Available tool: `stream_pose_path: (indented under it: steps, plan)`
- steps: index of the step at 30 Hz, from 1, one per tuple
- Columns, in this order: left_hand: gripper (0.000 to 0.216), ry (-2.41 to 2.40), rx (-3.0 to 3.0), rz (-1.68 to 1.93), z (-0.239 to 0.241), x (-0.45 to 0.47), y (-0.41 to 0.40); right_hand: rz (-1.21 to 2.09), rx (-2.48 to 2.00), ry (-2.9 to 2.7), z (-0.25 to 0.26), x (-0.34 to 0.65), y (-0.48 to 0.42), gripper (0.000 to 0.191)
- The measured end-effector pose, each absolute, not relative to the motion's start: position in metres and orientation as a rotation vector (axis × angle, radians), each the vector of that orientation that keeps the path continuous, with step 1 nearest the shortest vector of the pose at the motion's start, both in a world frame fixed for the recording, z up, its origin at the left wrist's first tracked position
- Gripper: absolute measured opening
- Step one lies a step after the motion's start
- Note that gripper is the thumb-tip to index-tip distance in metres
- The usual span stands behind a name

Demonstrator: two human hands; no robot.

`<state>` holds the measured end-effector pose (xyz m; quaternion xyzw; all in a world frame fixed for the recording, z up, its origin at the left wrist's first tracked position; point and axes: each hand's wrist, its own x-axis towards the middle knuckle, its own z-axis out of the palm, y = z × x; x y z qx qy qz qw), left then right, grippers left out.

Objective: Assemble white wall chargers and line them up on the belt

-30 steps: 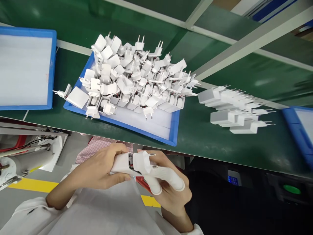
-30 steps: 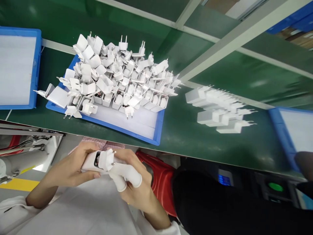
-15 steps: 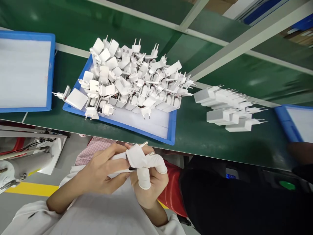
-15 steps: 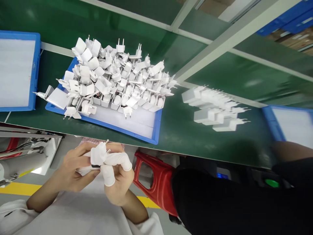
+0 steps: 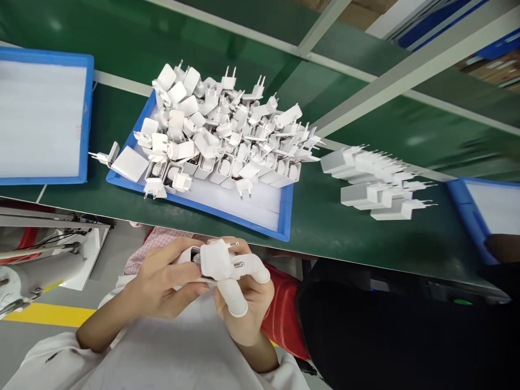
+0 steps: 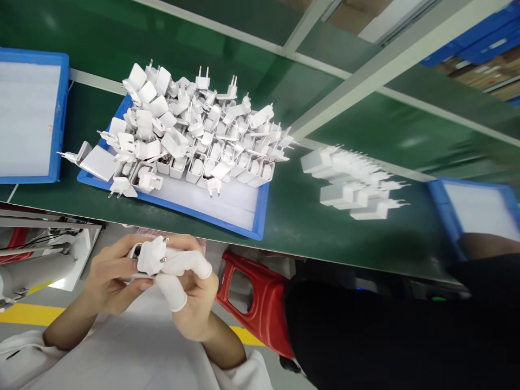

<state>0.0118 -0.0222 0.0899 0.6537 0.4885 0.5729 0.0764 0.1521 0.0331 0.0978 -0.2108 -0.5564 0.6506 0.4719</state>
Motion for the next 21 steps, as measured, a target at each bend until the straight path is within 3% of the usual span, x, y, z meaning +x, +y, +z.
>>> stream_pose_path:
  steps: [8, 13, 15, 19, 21]
  plan:
    - [0.005, 1.414, 1.934, 1.759, 0.089, 0.007, -0.018, 1.437, -0.465, -1.592, 0.102, 0.157, 0.049, 0.024]
    - [0.003, 1.352, 1.833, 1.793, 0.088, 0.008, -0.017, 1.273, -0.417, -1.767, 0.106, 0.162, 0.056, 0.019]
    - [0.013, 1.268, 1.717, 1.836, 0.086, 0.01, -0.017, 1.198, -0.405, -1.825, 0.11, 0.165, 0.058, 0.016]
    - [0.054, 1.045, 1.576, 1.881, 0.082, 0.012, -0.016, 1.12, -0.372, -1.931, 0.117, 0.171, 0.063, 0.019]
    - [0.06, 1.037, 1.56, 1.865, 0.081, 0.013, -0.018, 1.12, -0.338, -1.962, 0.119, 0.173, 0.067, 0.022]
